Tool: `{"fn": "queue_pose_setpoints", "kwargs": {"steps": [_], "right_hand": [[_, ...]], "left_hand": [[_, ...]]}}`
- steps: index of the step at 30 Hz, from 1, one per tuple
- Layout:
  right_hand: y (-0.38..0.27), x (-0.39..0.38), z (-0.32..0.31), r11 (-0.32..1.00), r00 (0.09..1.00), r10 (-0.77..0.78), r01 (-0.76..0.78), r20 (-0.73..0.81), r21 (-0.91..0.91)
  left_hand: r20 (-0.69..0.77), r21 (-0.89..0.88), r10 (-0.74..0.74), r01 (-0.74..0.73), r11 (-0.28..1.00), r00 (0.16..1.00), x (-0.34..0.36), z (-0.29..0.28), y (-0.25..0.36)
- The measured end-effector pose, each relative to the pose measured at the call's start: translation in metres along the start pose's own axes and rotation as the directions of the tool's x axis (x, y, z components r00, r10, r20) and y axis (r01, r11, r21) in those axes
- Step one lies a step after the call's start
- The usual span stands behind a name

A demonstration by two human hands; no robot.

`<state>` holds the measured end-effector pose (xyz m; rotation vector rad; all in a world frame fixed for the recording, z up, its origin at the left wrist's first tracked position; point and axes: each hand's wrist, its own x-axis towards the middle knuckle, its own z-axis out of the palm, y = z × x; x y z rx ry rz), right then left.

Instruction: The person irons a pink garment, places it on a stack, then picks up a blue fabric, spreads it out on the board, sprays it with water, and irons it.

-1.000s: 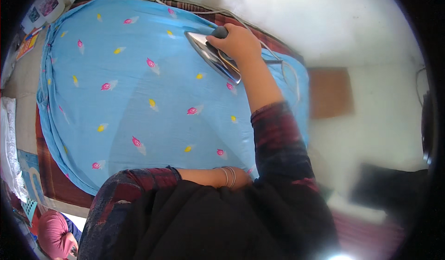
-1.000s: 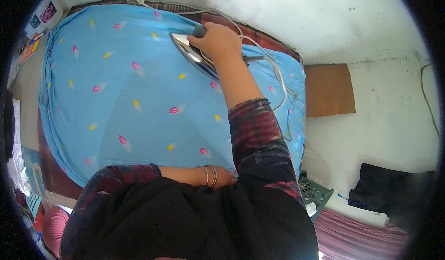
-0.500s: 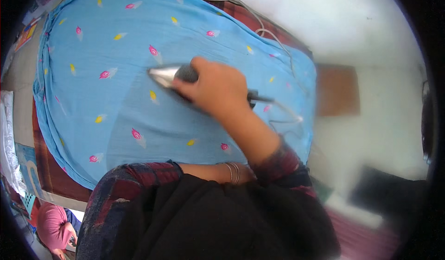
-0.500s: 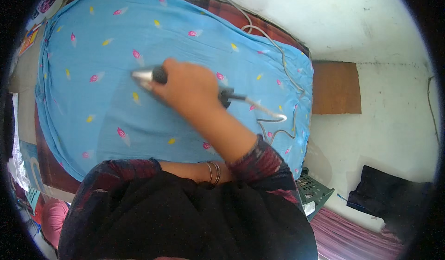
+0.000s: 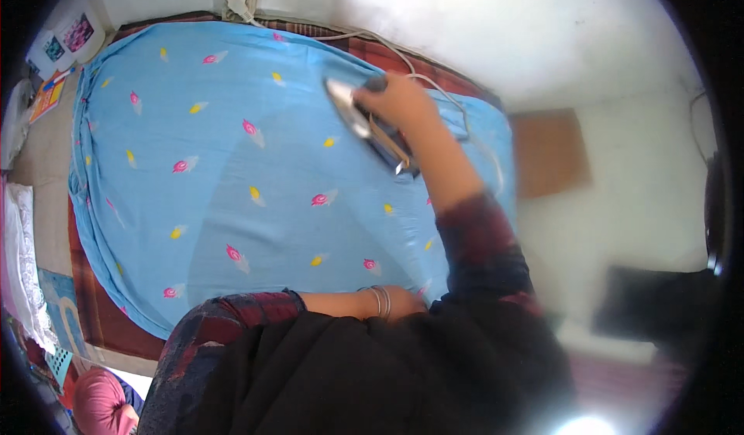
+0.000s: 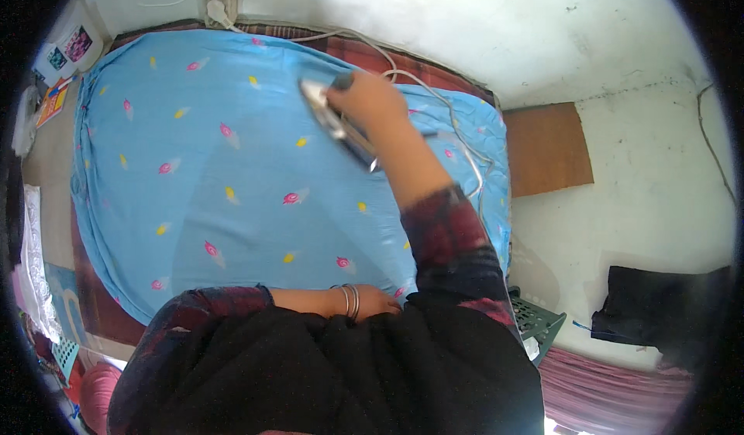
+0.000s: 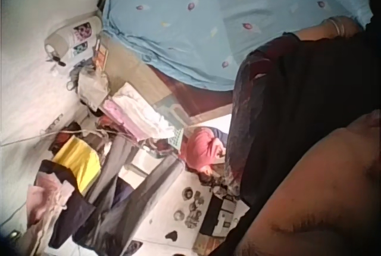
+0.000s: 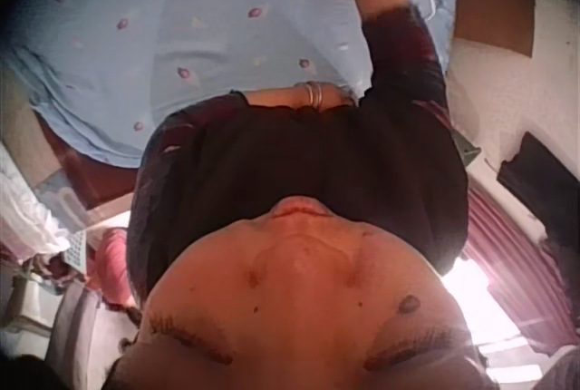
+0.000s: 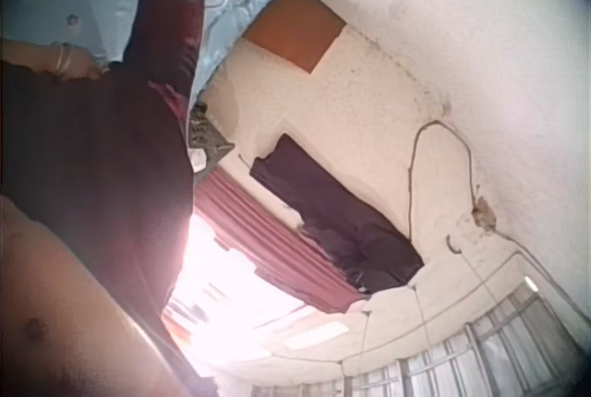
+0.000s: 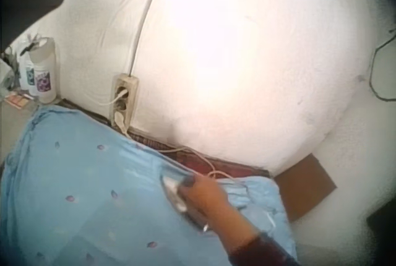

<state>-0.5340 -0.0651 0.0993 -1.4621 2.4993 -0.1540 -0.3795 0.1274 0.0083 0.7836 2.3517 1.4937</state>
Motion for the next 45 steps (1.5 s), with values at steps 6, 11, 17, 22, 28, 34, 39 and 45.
{"fn": "queue_pose_setpoints", "kwargs": {"steps": [6,11,17,22,28,34,39,45], "right_hand": [[0.008,-0.161,0.001,0.994,0.984,0.074,-0.059,0.164,-0.094],[0.086,-0.119,-0.015,0.964,0.966,0.235,-0.246,-0.107,-0.102],[0.24,0.0,-0.063,0.881,0.855,0.425,-0.467,-0.298,-0.082],[0.282,0.0,-0.052,0.947,0.943,0.311,-0.297,-0.116,0.124],[0.198,-0.199,-0.024,0.996,0.991,-0.033,0.022,0.127,0.091],[0.27,-0.208,-0.051,0.965,0.967,0.248,-0.243,-0.047,0.096],[0.381,-0.12,-0.069,0.884,0.85,0.466,-0.443,-0.245,0.148],[0.396,-0.123,-0.057,0.925,0.957,0.285,-0.287,0.045,0.248]], "left_hand": [[-0.155,-0.081,-0.096,0.085,0.993,0.983,-0.004,-0.001,0.001],[-0.224,-0.021,-0.08,0.077,0.997,0.971,-0.008,0.008,-0.004],[-0.454,0.338,-0.012,0.184,0.923,0.891,-0.003,0.015,-0.02],[-0.45,0.47,-0.005,0.241,0.849,0.893,-0.001,0.009,-0.011],[-0.545,0.5,-0.01,0.335,0.798,0.838,0.002,0.015,-0.006],[-0.539,0.579,-0.025,0.392,0.715,0.842,0.007,0.019,0.008],[-0.619,0.573,-0.126,0.556,0.602,0.775,0.01,0.016,0.02],[-0.631,0.563,-0.171,0.598,0.57,0.757,0.022,0.008,0.019]]}}
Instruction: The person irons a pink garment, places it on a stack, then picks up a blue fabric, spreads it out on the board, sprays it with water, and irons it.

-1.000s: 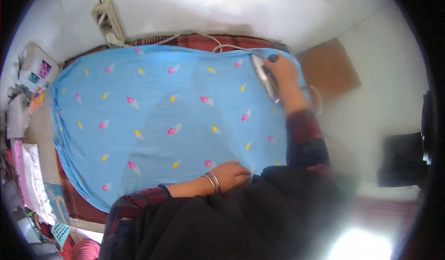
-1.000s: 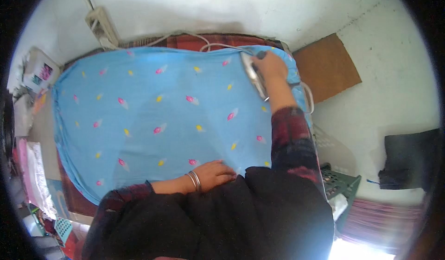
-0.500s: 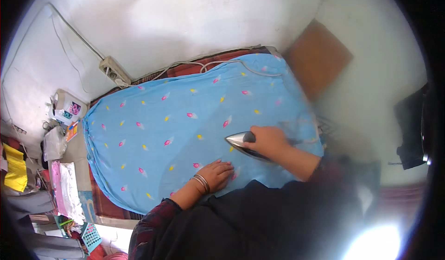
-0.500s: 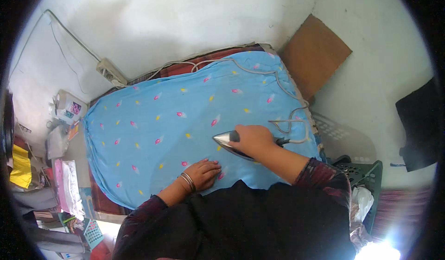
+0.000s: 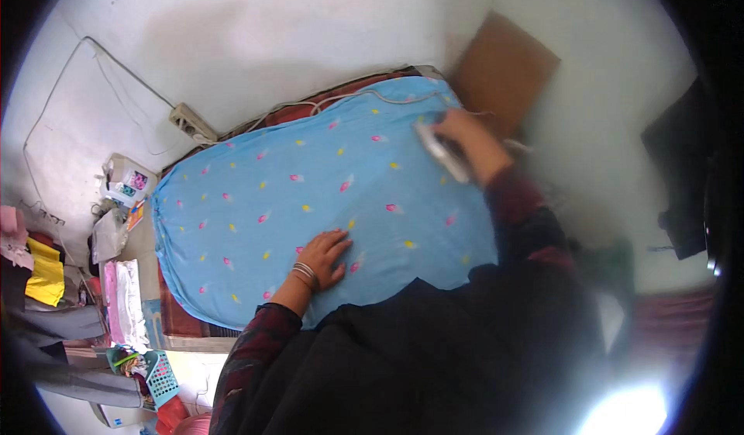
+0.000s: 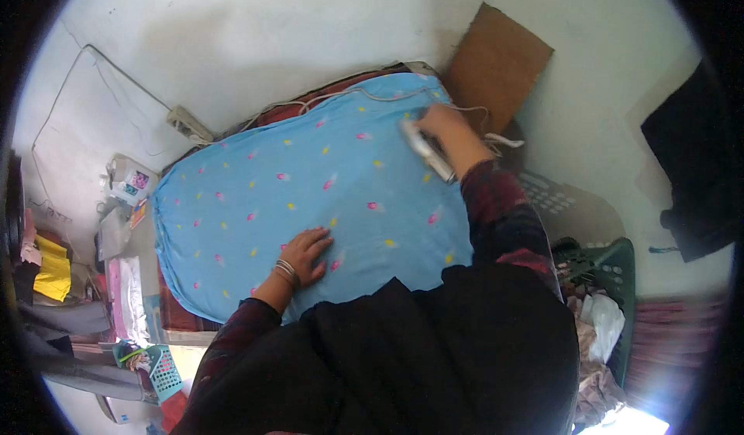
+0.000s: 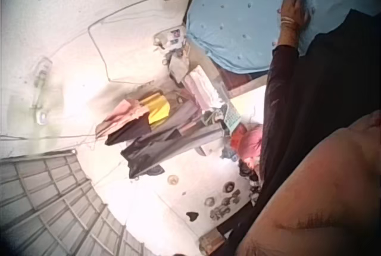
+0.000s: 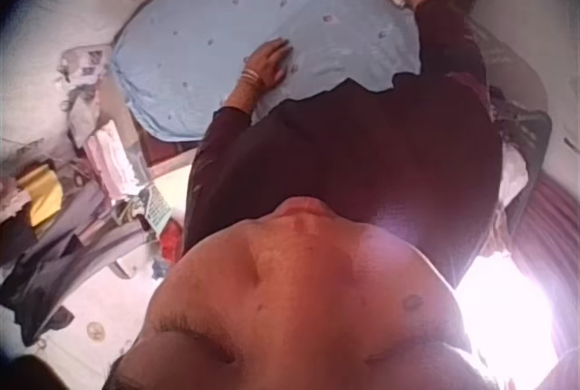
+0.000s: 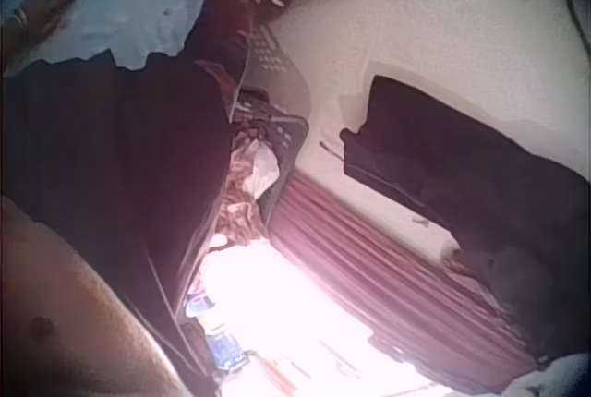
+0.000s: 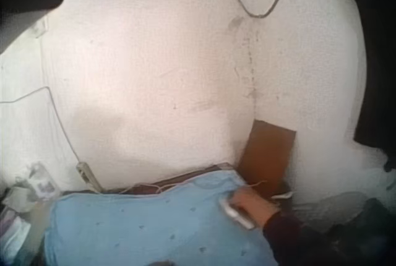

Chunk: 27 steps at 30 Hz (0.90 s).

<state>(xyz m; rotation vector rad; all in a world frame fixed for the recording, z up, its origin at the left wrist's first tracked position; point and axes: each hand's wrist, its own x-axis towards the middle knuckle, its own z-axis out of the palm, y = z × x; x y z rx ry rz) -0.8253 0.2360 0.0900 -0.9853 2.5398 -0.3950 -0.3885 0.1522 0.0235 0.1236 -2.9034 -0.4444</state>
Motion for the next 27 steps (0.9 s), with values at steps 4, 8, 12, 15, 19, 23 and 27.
{"fn": "queue_pose_setpoints", "kwargs": {"steps": [4,8,12,15,19,23,27], "right_hand": [[-0.064,-0.122,0.05,0.945,0.954,-0.298,0.3,0.033,-0.132],[-0.055,-0.122,0.041,0.964,0.969,-0.245,0.246,0.024,-0.102],[-0.008,-0.059,0.025,0.996,0.958,0.068,-0.081,-0.278,-0.036],[0.035,-0.025,-0.003,0.973,0.902,0.211,-0.231,-0.378,-0.009],[0.041,-0.024,-0.032,0.957,0.932,0.208,-0.256,-0.297,-0.135],[-0.024,-0.106,-0.015,0.977,0.968,-0.079,0.029,-0.238,-0.209],[-0.047,-0.163,0.032,0.969,0.986,-0.163,0.166,0.03,-0.183]], "left_hand": [[0.0,-0.026,-0.064,0.064,0.998,0.998,-0.012,0.0,0.003],[0.019,-0.018,-0.042,0.043,0.999,0.999,-0.008,-0.001,0.004],[0.018,-0.006,-0.063,0.063,0.998,0.998,-0.007,0.0,0.002],[-0.011,-0.044,-0.048,0.048,0.998,0.999,-0.009,0.002,0.0],[-0.031,-0.067,-0.064,0.062,0.996,0.997,-0.006,0.0,-0.001],[-0.042,-0.097,-0.065,0.06,0.993,0.997,-0.012,0.007,-0.006],[-0.064,-0.1,-0.035,0.028,0.995,0.997,-0.008,0.005,-0.006]]}}
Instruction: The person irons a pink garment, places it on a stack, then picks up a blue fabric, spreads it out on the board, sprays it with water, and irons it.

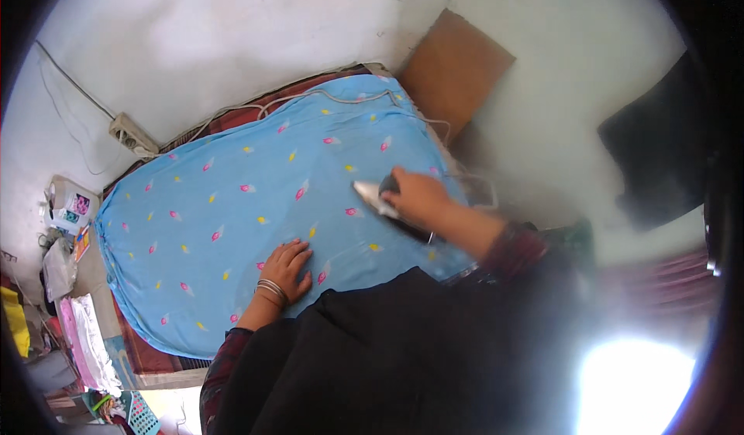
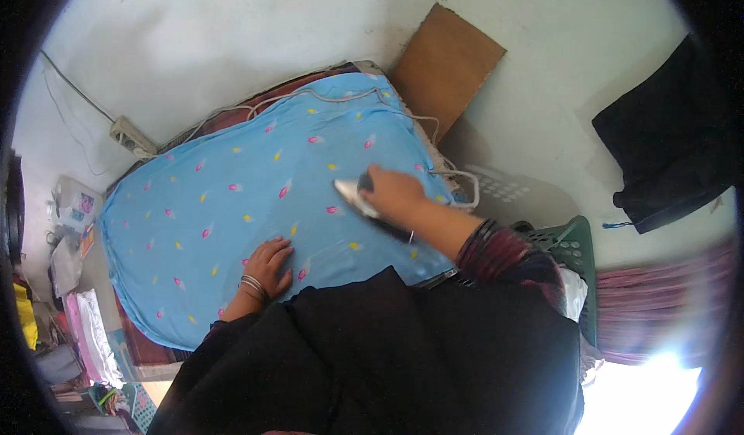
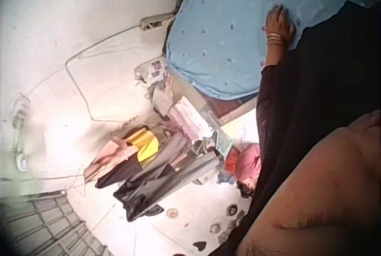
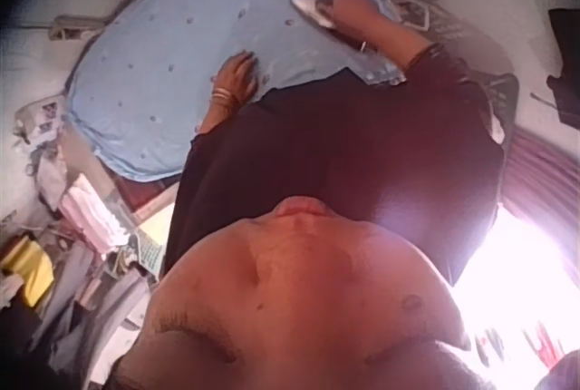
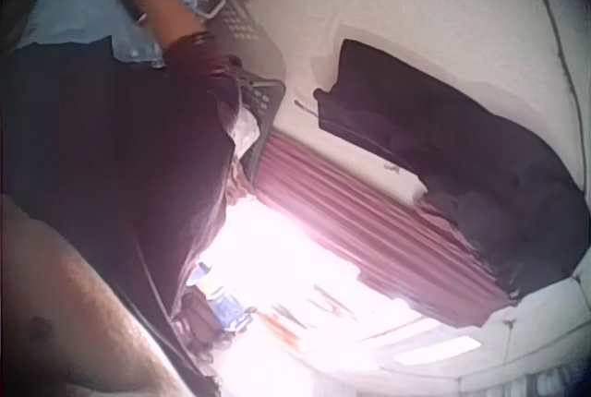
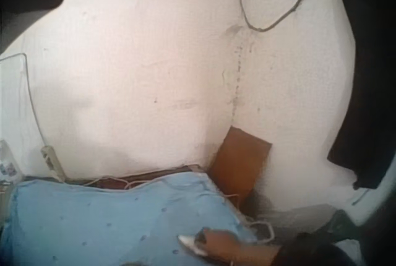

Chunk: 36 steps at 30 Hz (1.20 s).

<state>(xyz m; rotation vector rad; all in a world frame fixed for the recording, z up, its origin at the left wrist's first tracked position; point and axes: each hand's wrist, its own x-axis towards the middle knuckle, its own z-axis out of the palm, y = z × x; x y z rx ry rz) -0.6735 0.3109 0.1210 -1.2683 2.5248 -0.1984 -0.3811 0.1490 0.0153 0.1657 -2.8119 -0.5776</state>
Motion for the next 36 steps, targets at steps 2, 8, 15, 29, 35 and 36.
{"fn": "queue_pose_setpoints", "kwargs": {"steps": [2,8,15,29,35,36], "right_hand": [[-0.006,-0.016,0.008,1.0,0.999,0.028,-0.028,0.022,0.004],[0.055,0.034,-0.005,0.931,0.92,0.364,-0.362,-0.143,0.04],[0.122,0.072,-0.001,0.895,0.889,0.44,-0.423,-0.128,0.143],[0.118,0.098,-0.012,0.872,0.86,0.486,-0.464,-0.157,0.158],[0.06,-0.009,0.008,0.98,0.98,0.192,-0.187,-0.061,0.073],[0.051,-0.017,0.006,0.976,0.976,0.206,-0.2,-0.07,0.081]], "left_hand": [[0.007,0.014,-0.016,0.016,1.0,1.0,-0.004,-0.001,0.0],[-0.017,-0.012,-0.027,0.027,1.0,0.999,-0.005,0.001,-0.003],[-0.02,-0.017,-0.029,0.029,0.999,0.999,-0.005,0.002,-0.006],[-0.013,0.011,-0.019,0.019,1.0,1.0,0.003,0.0,-0.004],[-0.041,-0.136,0.062,-0.067,0.988,0.997,0.093,0.004,-0.038],[0.028,-0.111,0.109,-0.105,0.988,0.994,0.127,0.002,-0.04]]}}
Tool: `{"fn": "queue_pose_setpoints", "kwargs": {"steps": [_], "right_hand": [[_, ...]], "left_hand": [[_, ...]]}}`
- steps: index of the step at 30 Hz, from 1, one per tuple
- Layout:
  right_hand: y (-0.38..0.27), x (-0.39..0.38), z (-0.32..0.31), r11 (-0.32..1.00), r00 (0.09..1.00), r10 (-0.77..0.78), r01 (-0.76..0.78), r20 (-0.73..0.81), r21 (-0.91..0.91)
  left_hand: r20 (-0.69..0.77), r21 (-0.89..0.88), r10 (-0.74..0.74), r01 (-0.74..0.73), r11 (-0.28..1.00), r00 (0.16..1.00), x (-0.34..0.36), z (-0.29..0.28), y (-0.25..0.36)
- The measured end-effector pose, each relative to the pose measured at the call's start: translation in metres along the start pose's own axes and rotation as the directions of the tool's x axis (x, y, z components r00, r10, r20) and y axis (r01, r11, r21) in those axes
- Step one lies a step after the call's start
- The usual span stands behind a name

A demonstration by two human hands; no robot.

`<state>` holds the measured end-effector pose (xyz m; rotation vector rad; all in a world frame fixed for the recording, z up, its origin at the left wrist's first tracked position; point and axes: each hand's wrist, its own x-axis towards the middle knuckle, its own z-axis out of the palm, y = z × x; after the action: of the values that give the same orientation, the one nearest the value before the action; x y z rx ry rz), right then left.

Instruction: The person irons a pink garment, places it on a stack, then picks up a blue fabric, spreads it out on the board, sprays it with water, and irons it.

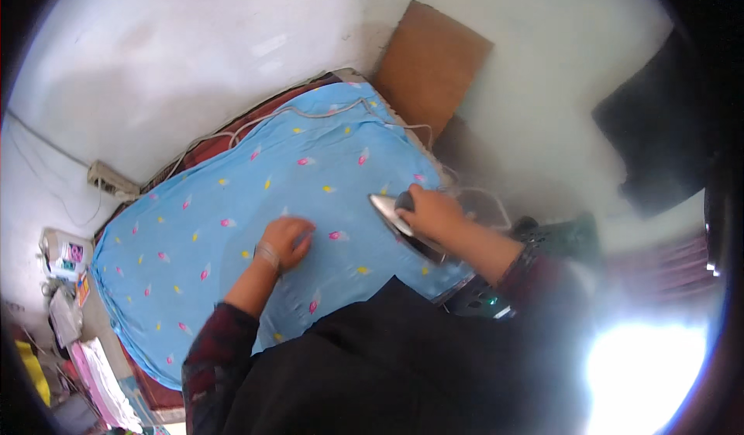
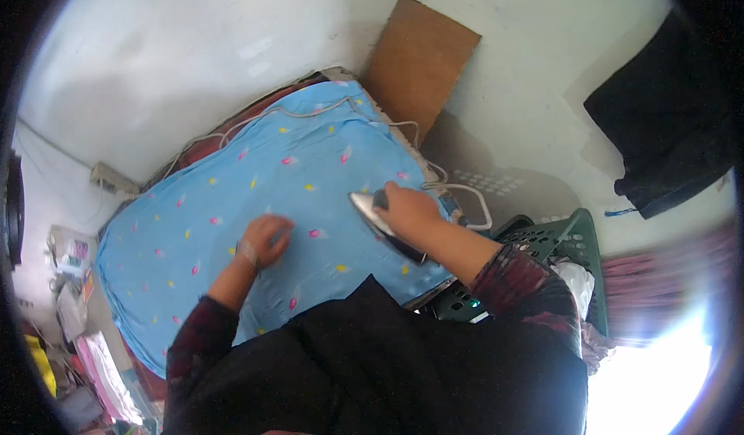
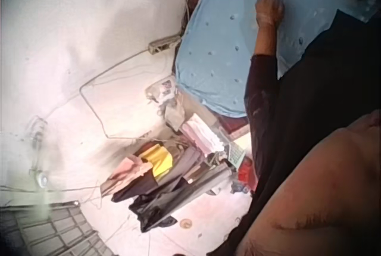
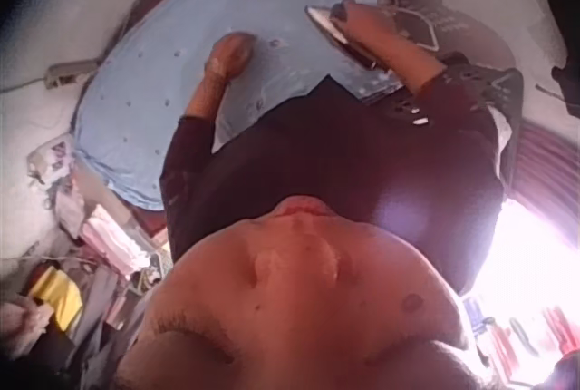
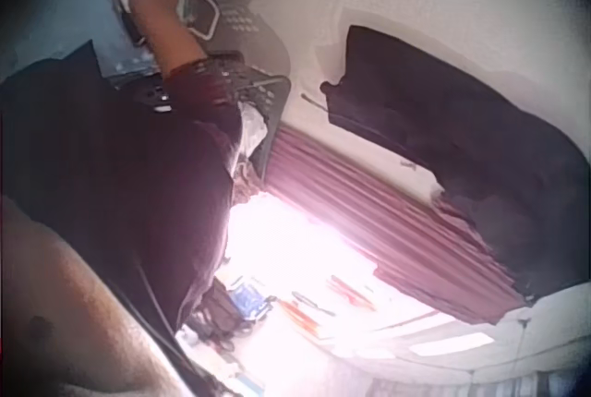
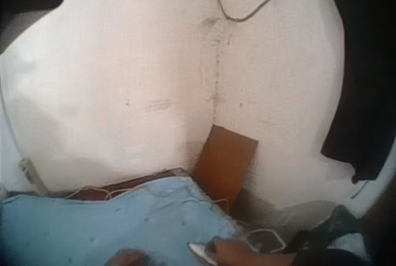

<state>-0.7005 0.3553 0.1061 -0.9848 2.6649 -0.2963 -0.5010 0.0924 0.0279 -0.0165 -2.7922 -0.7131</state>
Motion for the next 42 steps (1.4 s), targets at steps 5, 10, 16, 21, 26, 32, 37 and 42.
{"fn": "queue_pose_setpoints", "kwargs": {"steps": [5,10,16,21,26,32,37,42], "right_hand": [[-0.017,-0.001,-0.007,0.996,0.992,-0.09,0.089,0.086,0.016],[-0.015,0.0,-0.004,0.997,0.995,-0.069,0.065,0.073,0.051],[-0.006,0.014,-0.002,0.999,1.0,-0.029,0.029,0.0,0.026],[-0.006,0.031,-0.005,0.999,0.999,0.037,-0.037,-0.017,0.031],[-0.01,0.055,-0.014,0.979,0.978,0.203,-0.203,-0.046,0.016],[-0.005,0.06,-0.01,0.979,0.977,0.203,-0.204,-0.062,-0.003],[-0.004,0.065,-0.014,0.963,0.964,0.267,-0.267,-0.013,-0.031],[0.002,0.102,-0.018,0.917,0.914,0.398,-0.397,-0.075,0.033]], "left_hand": [[0.299,0.139,0.078,-0.124,0.982,0.951,0.191,0.025,-0.009],[0.467,0.285,0.074,-0.23,0.931,0.881,0.311,0.086,0.005],[0.57,0.425,0.079,-0.376,0.823,0.818,0.344,0.094,0.015],[0.541,0.429,0.087,-0.364,0.827,0.837,0.338,0.098,0.005],[0.541,0.453,0.02,-0.311,0.835,0.841,0.334,0.081,0.005],[0.51,0.357,0.017,-0.23,0.906,0.86,0.335,0.086,0.004],[0.381,0.261,-0.034,-0.072,0.963,0.924,0.347,0.104,-0.013],[-0.004,0.054,0.074,-0.073,0.996,0.997,0.34,0.089,-0.029]]}}
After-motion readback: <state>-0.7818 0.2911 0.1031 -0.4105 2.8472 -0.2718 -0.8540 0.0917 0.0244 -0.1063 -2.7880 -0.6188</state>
